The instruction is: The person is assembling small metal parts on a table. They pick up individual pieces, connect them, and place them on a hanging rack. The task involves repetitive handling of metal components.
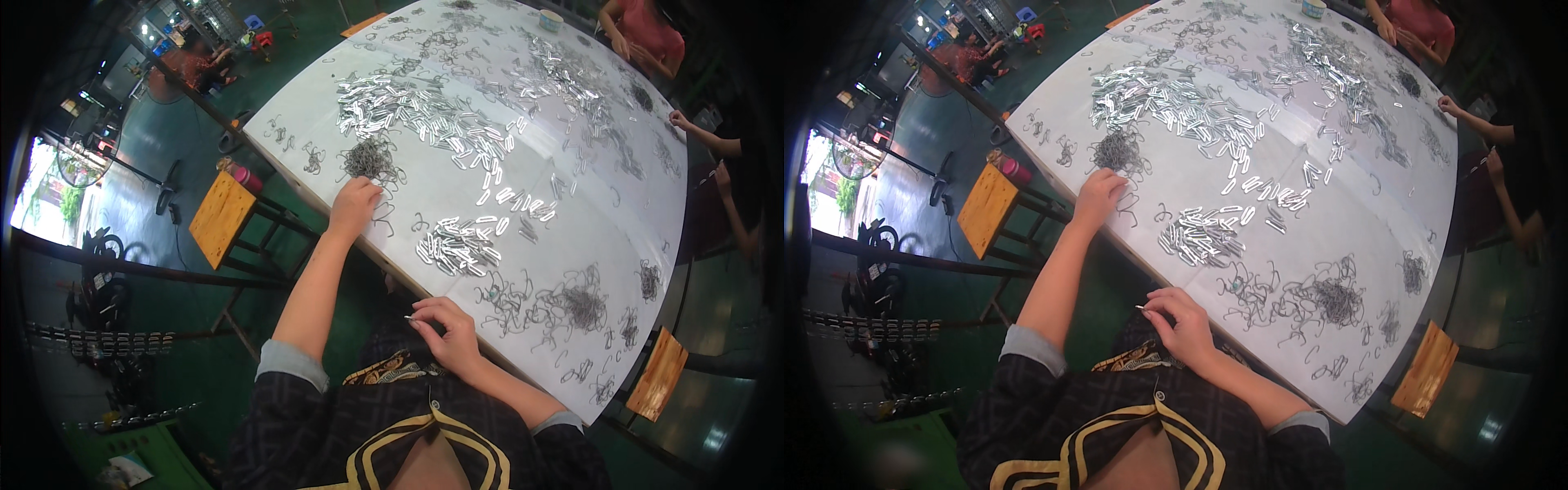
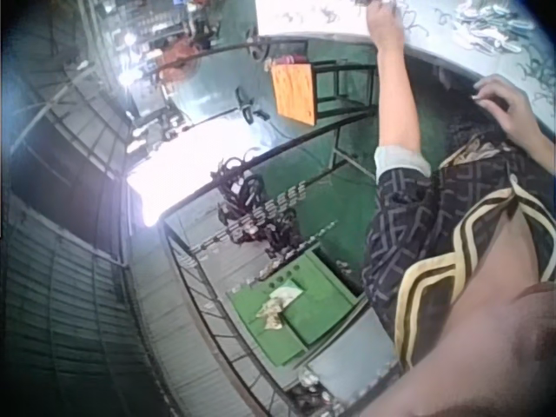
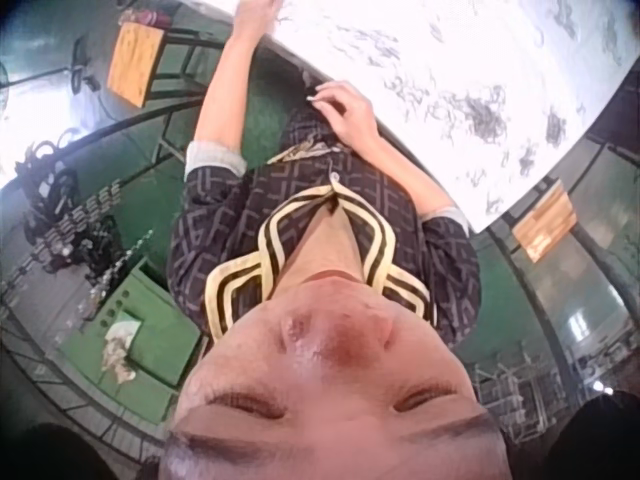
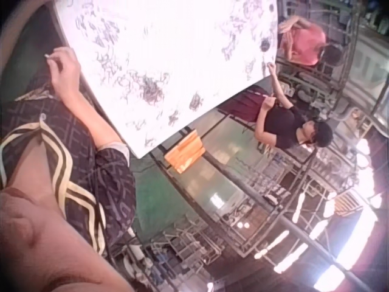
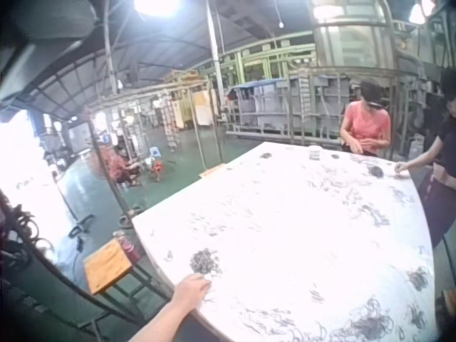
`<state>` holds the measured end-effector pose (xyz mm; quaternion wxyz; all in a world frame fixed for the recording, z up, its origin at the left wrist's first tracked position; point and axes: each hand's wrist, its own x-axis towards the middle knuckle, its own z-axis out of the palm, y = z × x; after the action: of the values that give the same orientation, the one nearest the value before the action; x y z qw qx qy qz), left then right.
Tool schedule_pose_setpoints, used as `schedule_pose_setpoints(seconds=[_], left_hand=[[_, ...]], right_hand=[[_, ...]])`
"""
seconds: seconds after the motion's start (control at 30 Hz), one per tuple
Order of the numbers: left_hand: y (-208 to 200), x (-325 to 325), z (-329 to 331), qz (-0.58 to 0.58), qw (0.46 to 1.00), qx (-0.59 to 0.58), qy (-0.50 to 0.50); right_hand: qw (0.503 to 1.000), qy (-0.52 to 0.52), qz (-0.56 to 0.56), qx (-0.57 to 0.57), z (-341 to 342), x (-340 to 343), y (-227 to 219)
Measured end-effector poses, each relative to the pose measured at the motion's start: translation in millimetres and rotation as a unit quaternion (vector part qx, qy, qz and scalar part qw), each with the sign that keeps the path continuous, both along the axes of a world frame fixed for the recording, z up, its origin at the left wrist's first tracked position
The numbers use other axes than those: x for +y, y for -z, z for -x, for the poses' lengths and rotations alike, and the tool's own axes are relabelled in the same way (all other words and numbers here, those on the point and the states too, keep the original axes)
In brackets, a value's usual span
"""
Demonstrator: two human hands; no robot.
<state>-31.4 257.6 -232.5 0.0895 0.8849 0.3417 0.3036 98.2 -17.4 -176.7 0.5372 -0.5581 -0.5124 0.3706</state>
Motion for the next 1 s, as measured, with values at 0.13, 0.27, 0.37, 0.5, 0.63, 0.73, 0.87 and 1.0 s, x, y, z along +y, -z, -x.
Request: schedule_pose_setpoints(seconds=[0.13,0.27,0.37,0.5,0.63,0.73,0.87,1.0], left_hand=[[-1.5,10.6,-12.4,-0.101,0.987,0.103,0.069],[-3.6,7.3,-13.4,-0.109,0.964,0.243,0.024],[1.2,11.7,-28.2,-0.121,0.941,0.315,-0.002],[-6.8,12.1,-29.9,-0.081,0.956,0.282,-0.022],[-17.7,3.2,-6.7,0.061,0.983,0.111,-0.132],[-42.1,-25.6,9.4,0.219,0.965,-0.059,-0.134],[-62.8,-91.7,24.2,0.434,0.872,-0.224,-0.027],[-79.8,-166.1,37.9,0.504,0.808,-0.301,0.048]], right_hand=[[1.0,0.007,0.004,-0.013,-1.0,-0.9,0.0],[0.999,0.01,-0.014,-0.048,-1.2,-1.2,-4.0],[0.998,0.021,-0.021,-0.047,-1.7,0.3,1.0],[0.999,0.04,-0.005,-0.008,1.0,-5.5,10.7],[0.999,0.04,-0.017,0.005,2.2,-5.6,11.1],[0.998,0.057,-0.017,0.017,2.6,-7.0,8.0],[0.996,0.074,-0.038,-0.019,2.5,-3.1,8.7],[0.995,0.083,-0.045,-0.022,9.1,-0.5,3.8]])
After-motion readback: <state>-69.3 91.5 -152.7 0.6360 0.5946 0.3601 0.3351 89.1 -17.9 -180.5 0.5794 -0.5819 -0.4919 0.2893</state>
